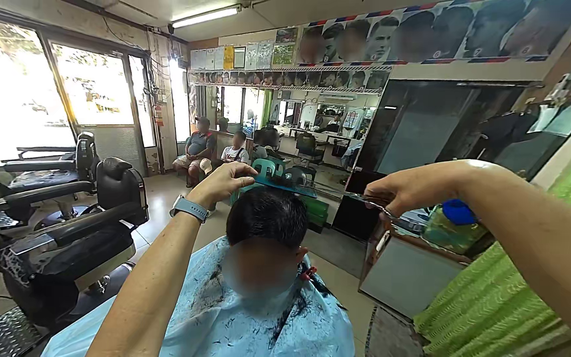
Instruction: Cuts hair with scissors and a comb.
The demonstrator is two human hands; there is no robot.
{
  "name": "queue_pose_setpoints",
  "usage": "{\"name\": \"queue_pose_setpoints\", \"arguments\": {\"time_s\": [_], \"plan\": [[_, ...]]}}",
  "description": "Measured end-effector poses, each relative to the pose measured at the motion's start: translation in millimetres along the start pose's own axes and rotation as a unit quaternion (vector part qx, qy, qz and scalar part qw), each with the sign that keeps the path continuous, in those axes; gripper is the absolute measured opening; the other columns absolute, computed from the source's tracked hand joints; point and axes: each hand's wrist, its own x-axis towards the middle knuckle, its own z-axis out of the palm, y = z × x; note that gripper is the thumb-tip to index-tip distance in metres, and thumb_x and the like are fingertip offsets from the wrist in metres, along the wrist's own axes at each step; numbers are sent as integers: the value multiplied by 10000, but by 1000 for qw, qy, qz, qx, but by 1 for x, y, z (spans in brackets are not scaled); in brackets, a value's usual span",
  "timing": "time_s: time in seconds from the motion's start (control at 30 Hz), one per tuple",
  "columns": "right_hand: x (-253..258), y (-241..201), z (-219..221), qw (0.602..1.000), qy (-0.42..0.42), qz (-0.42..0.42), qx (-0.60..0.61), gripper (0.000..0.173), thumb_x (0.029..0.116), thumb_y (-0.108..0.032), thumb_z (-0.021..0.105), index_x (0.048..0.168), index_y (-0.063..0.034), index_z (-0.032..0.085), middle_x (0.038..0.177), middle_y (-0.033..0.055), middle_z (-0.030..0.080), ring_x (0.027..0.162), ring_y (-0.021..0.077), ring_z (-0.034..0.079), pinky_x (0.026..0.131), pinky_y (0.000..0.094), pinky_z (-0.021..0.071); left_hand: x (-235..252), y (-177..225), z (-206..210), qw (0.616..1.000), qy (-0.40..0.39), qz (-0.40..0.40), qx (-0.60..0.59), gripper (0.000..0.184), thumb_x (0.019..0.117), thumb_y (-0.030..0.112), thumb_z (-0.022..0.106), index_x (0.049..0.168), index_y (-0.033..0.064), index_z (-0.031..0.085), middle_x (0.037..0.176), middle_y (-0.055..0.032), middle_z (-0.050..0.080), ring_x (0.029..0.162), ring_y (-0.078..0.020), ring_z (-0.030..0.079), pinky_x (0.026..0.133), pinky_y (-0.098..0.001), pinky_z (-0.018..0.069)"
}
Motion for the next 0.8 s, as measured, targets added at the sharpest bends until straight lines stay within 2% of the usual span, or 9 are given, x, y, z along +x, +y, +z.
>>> {"name": "queue_pose_setpoints", "arguments": {"time_s": [0.1,0.3,0.37,0.47,0.53,0.63,0.7,0.77,0.8], "plan": [[11,-1,-1,1000,4,-10,7,240,922,-89,765,1120,-6,658,893,98,682,800,178,655,770,370,545,3,4,-1,999,19,25,12,270,1003,226,661,1238,103,710,1239,-96,665,1213,-202,597,1064,-451,456],[36,-31,-13,999,-22,-28,-8,210,960,-103,721,1145,-29,654,966,101,686,868,194,650,837,403,526,5,13,-6,1000,10,24,3,249,1000,220,665,1222,118,716,1223,-70,666,1159,-167,621,1022,-423,496],[52,-24,-14,998,-11,-56,8,186,955,-98,725,1124,-52,663,957,78,714,838,175,684,816,379,564,6,18,-8,1000,10,25,5,249,1003,217,661,1224,115,716,1227,-69,669,1155,-159,624,1020,-406,496],[48,-32,-17,997,-5,-69,31,132,992,-41,655,1121,-20,636,963,110,704,812,201,687,789,376,567,6,28,-14,1000,15,14,10,243,1015,237,645,1219,126,716,1212,-49,687,1104,-145,653,986,-414,523],[38,-31,-17,993,9,-96,72,134,992,-35,652,1122,-10,629,966,119,699,819,212,695,793,377,582,0,43,-23,1000,-28,-3,0,225,1019,256,637,1189,143,731,1136,-15,723,1007,-116,679,915,-398,552],[30,-19,-6,981,0,-158,112,169,989,-14,643,1156,1,623,979,120,695,815,206,707,781,367,605,-4,57,-35,987,-151,-57,13,265,1017,338,627,1110,148,787,1022,13,753,959,-82,676,901,-371,536],[35,-16,9,982,-21,-162,97,194,987,18,627,1181,16,630,959,125,697,771,186,683,737,345,582,0,54,-35,990,-101,-73,64,281,1033,346,605,1069,136,787,972,-18,747,926,-123,674,880,-442,520],[47,-13,23,987,-40,-131,80,202,1011,-3,600,1213,7,614,974,114,686,772,162,658,745,329,560,5,51,-35,993,-22,-66,98,279,1044,343,592,1106,139,772,1055,-42,753,1015,-178,696,944,-536,520],[53,-9,27,988,-42,-120,85,200,1020,-15,593,1218,6,602,977,110,677,777,155,651,750,324,557,5,55,-36,994,-15,-59,91,276,1047,337,587,1138,145,764,1100,-33,750,1049,-168,692,962,-525,517]]}}
